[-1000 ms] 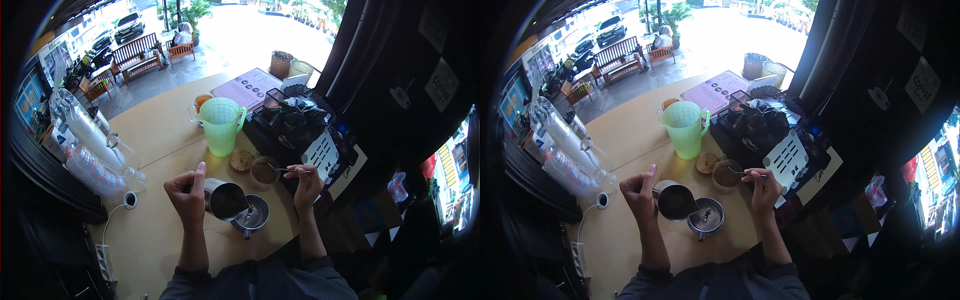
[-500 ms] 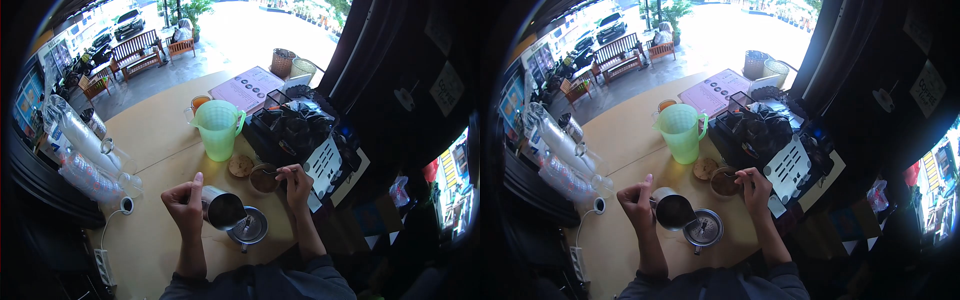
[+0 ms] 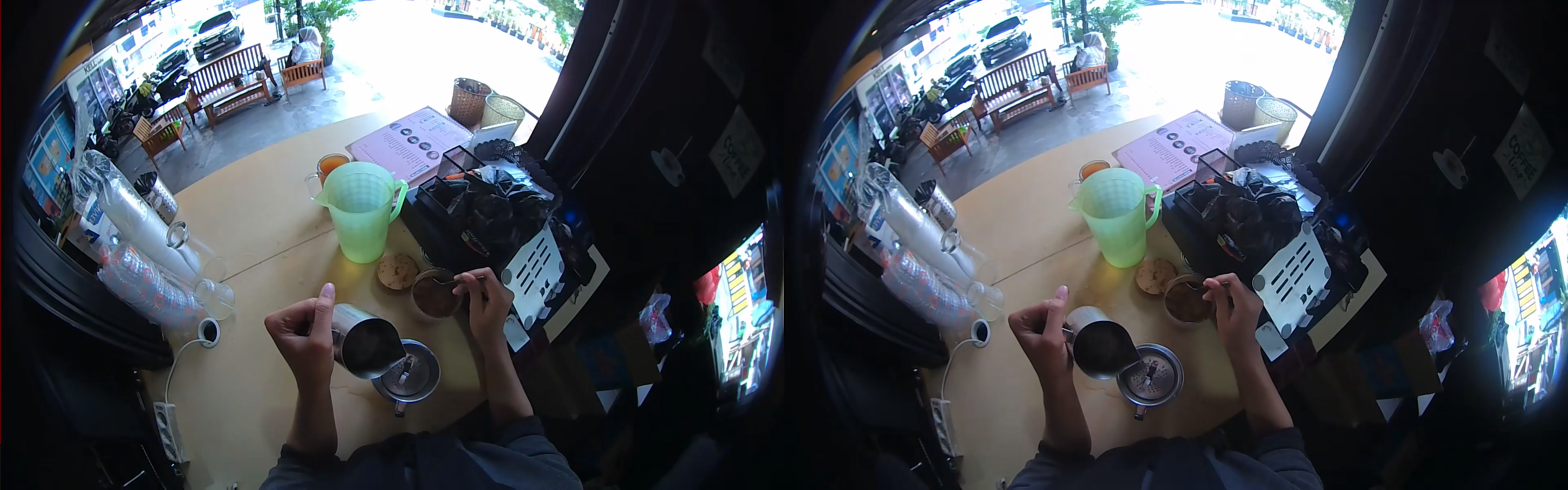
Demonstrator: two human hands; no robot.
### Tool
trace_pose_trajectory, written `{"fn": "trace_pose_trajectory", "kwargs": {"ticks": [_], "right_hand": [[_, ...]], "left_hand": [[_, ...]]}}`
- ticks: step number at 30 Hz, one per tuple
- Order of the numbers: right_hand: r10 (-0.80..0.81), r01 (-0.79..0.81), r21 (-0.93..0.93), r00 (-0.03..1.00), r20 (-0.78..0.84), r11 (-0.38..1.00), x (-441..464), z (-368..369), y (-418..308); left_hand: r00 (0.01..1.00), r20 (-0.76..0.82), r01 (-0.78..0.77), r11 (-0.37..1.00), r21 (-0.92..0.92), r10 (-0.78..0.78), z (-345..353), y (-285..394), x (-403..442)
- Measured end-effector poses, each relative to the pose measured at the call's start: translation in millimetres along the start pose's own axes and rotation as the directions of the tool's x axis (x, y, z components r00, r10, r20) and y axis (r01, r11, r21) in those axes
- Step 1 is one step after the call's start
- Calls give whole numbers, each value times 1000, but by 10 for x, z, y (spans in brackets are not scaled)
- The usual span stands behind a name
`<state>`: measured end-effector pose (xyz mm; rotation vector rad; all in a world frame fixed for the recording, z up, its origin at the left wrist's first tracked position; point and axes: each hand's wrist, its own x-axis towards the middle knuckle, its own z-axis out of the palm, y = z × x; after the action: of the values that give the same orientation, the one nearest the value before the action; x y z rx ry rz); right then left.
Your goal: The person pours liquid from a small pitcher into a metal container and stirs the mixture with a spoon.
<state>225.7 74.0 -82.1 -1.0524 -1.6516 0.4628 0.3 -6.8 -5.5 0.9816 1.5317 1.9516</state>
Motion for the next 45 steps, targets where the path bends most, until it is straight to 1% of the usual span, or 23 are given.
{"fn": "trace_pose_trajectory", "kwargs": {"ticks": [4, 6, 9, 13, 15, 16, 18, 22, 24, 25, 26, 28, 29, 30, 31, 32, 34, 36, 39, 41, 42, 44, 45], "right_hand": [[-46, 47, -40, 999, 16, 998, -40, -29, -11], [-106, 106, 43, 994, 3, 993, -49, -42, -48], [-173, 172, 39, 984, 37, 984, -81, -105, -72], [-219, 218, 67, 976, 16, 974, -143, -152, -109], [-183, 186, 179, 982, -36, 966, -202, -158, -99], [-186, 190, 179, 982, -36, 965, -229, -158, -98], [-224, 250, 209, 965, -139, 945, -284, -166, -104], [-286, 323, 204, 939, -190, 924, -392, -340, -390], [-183, 296, 411, 939, -292, 862, -465, -471, -644], [-159, 285, 467, 943, -291, 837, -483, -525, -741], [-156, 284, 464, 943, -295, 839, -494, -575, -834], [-78, 200, 589, 971, -227, 783, -512, -659, -982], [-61, 170, 604, 979, -197, 779, -542, -666, -1023], [-60, 170, 601, 978, -200, 781, -567, -666, -1051], [-49, 133, 579, 986, -159, 805, -587, -661, -1076], [-36, 95, 555, 993, -117, 826, -606, -651, -1095], [-42, 89, 550, 994, -98, 830, -630, -616, -1089], [-50, 83, 549, 996, -75, 832, -646, -578, -1075], [-74, 71, 568, 997, -18, 820, -672, -537, -1065], [-186, 154, 501, 982, 13, 852, -668, -520, -1062], [-181, 152, 499, 983, 10, 853, -654, -534, -1071], [-334, 262, 362, 930, 152, 895, -613, -560, -1094], [-317, 240, 343, 929, 189, 908, -629, -546, -1078]], "left_hand": [[1000, -12, -9, 1000, 2, 9, 4, 2, -4], [999, 5, -39, 999, 5, 39, -7, 4, -3], [999, 9, -32, 999, 8, 32, -11, 16, -5], [1000, 13, -24, 1000, -12, 24, -8, 37, -13], [999, -9, -34, 999, -8, 34, 0, 58, -21], [999, -10, -36, 999, -10, 36, -9, 53, -21], [999, 11, -38, 999, -21, 38, -27, 34, -20], [999, 7, -54, 998, -27, 54, -20, 72, -41], [999, 12, -52, 998, -22, 52, -29, 99, -56], [999, 17, -51, 998, -21, 51, -34, 110, -60], [999, 16, -43, 999, -26, 43, -36, 122, -64], [999, 21, -32, 999, -32, 32, -33, 137, -76], [999, 19, -48, 998, -52, 49, -33, 142, -78], [998, 14, -64, 995, -71, 65, -34, 146, -83], [998, 17, -63, 995, -73, 64, -34, 156, -95], [996, 11, -93, 995, -40, 93, -33, 168, -112], [993, 4, -120, 993, -7, 120, -41, 168, -139], [973, 26, -228, 973, 16, 228, -52, 138, -157], [957, 30, -289, 956, 49, 288, -58, 143, -152], [961, 37, -275, 960, 47, 273, -62, 174, -151], [966, 37, -258, 965, 45, 256, -66, 186, -156], [968, 57, -247, 968, 52, 244, -71, 158, -140], [970, 73, -237, 970, 61, 233, -74, 146, -130]]}}
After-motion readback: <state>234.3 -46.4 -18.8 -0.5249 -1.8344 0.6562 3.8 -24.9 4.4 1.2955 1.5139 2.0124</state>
